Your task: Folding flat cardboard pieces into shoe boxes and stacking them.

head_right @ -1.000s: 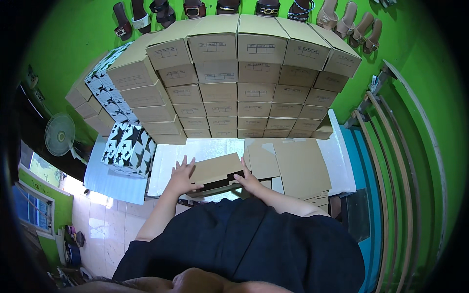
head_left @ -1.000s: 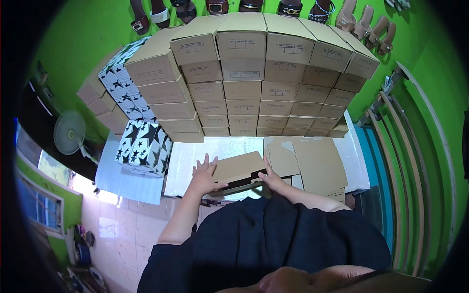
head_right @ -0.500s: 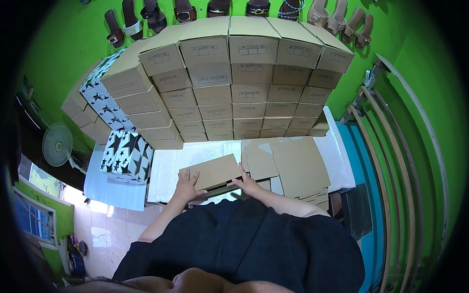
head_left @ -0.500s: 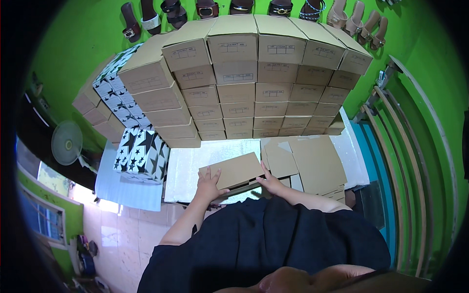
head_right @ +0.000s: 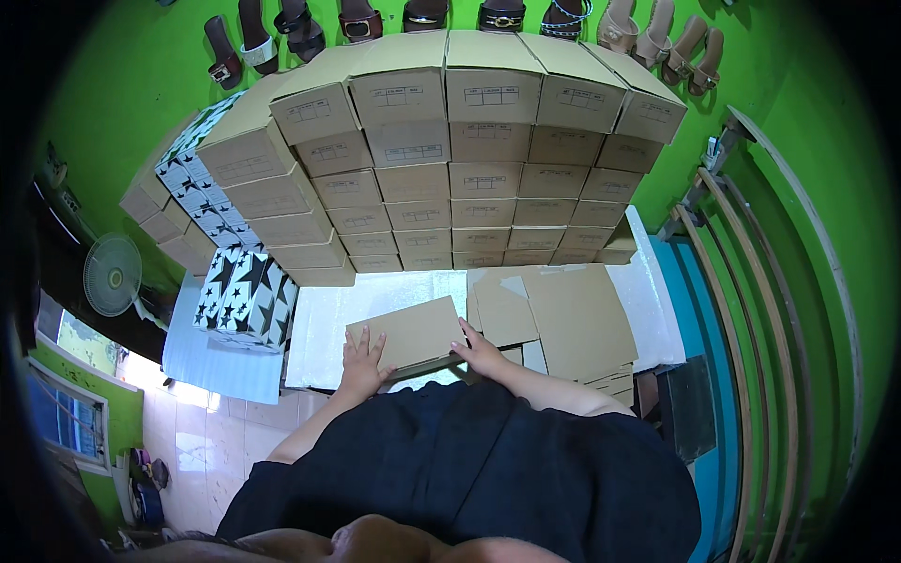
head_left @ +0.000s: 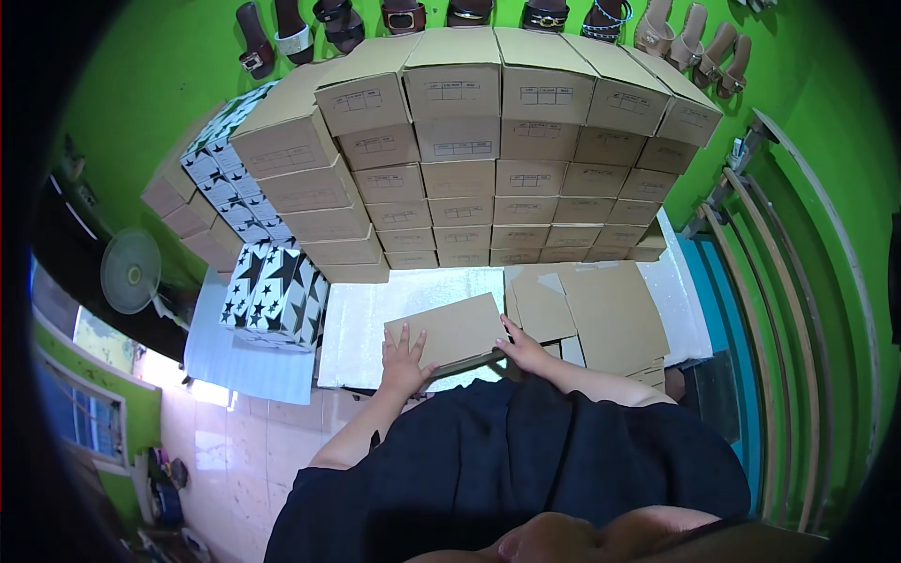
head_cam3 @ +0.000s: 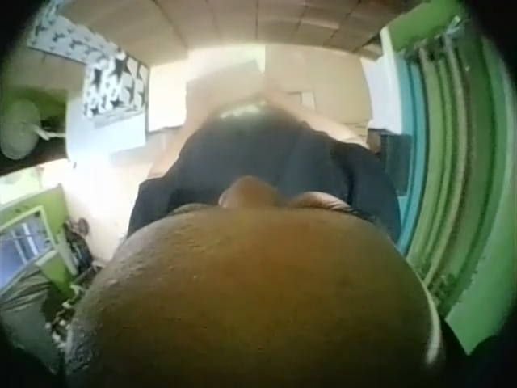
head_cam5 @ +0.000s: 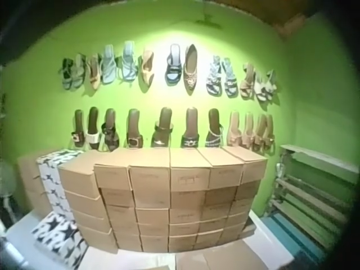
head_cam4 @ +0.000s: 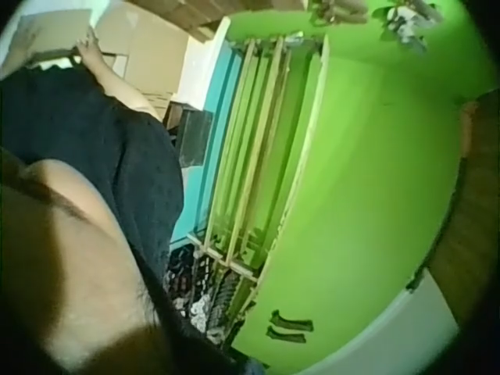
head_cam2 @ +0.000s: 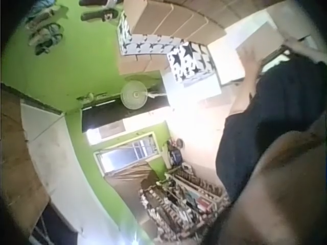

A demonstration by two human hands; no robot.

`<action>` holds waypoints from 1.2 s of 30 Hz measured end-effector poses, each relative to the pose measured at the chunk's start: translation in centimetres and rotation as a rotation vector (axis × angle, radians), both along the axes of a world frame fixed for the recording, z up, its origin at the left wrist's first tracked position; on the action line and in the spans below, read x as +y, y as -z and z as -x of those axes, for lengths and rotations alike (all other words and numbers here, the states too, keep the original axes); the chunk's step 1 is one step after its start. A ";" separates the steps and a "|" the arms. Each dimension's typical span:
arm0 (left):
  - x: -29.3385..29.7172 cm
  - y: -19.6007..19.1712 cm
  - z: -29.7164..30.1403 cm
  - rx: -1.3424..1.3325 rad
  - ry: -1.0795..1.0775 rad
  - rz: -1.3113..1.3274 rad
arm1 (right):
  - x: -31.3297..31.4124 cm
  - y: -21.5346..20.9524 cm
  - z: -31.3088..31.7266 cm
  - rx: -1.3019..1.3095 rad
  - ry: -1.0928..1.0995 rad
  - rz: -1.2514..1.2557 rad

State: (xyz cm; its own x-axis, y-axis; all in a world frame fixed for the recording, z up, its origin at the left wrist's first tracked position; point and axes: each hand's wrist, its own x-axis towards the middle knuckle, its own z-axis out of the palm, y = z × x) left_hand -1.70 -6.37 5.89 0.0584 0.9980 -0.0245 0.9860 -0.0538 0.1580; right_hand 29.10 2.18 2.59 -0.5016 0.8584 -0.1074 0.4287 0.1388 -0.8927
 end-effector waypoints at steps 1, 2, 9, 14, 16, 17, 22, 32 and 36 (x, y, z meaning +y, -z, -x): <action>-0.1 -0.1 0.1 -0.009 0.002 -0.012 | 0.1 0.2 0.1 -0.006 0.019 -0.045; -0.2 -0.2 0.2 -0.018 0.003 -0.024 | 0.2 0.3 0.1 -0.011 0.037 -0.090; -0.6 1.0 2.5 -0.069 -0.008 -0.109 | 1.6 -3.9 0.3 -0.108 0.063 -0.044; -0.9 1.9 4.0 -0.146 -0.026 -0.172 | 2.0 -5.6 1.0 -0.444 -0.096 -0.620; -0.9 1.9 4.4 -0.181 -0.037 -0.169 | 2.3 -5.8 1.4 -0.546 -0.129 -0.805; -0.9 1.9 4.6 -0.216 -0.043 -0.163 | 2.5 -5.9 1.8 -0.533 -0.150 -0.824; -1.3 2.8 6.1 -0.233 -0.037 -0.193 | 3.2 -7.8 3.4 -0.382 -0.282 -0.778; -1.3 1.8 10.1 -0.417 -0.195 -0.136 | 0.1 -12.8 8.2 -0.388 -0.456 -0.908; -1.7 0.5 10.3 -0.584 -0.158 -0.188 | -0.3 -13.0 9.6 -0.403 -0.448 -0.934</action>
